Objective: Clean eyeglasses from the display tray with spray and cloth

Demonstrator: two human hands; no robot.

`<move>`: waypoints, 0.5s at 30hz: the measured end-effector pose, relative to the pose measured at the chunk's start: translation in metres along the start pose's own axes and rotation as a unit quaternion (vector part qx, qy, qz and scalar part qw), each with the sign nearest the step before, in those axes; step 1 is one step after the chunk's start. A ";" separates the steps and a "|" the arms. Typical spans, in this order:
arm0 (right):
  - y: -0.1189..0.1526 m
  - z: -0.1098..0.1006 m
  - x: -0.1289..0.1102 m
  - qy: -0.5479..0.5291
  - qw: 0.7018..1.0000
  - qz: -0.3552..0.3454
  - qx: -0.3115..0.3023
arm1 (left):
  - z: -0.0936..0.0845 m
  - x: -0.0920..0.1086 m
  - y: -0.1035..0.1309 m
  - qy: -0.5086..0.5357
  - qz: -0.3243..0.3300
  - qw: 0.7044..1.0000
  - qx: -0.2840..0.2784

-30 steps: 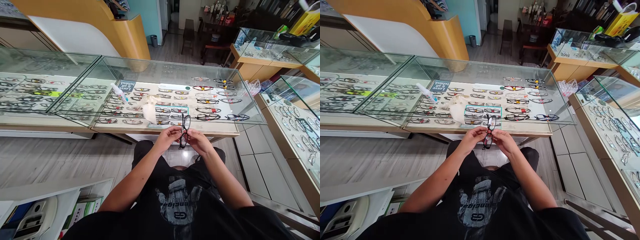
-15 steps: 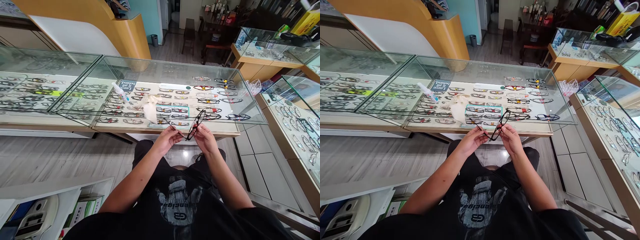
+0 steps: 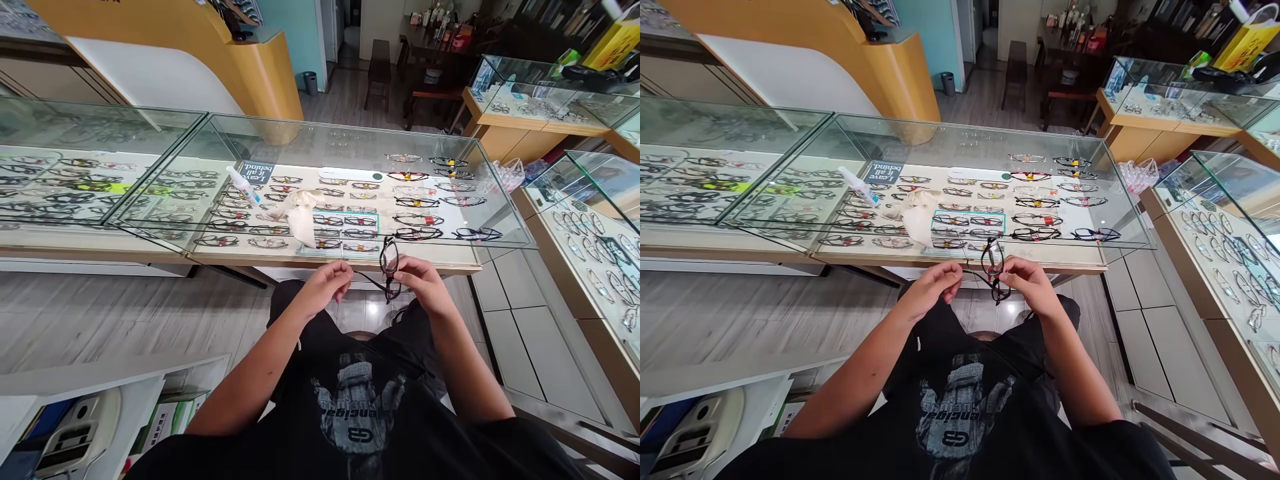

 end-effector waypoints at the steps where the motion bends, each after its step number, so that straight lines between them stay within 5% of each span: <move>1: 0.003 0.002 -0.002 0.025 0.999 -0.002 -0.026 | -0.002 0.012 0.004 -0.010 0.039 0.999 0.009; 6: 0.013 0.012 -0.005 0.090 0.989 -0.019 -0.112 | 0.013 0.052 0.010 -0.041 0.139 0.989 -0.032; 15: 0.016 0.011 0.007 0.140 0.983 -0.032 -0.111 | 0.036 0.039 -0.003 0.023 0.145 0.984 -0.105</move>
Point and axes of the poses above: each hand's wrist, its own y-axis away from the middle knuckle, its own z-axis out of the palm, x = y × z, the point moved 7 cm from there along -y, towards the middle knuckle, and after that the axes turned 4 degrees about x, right-handed, at the moved point
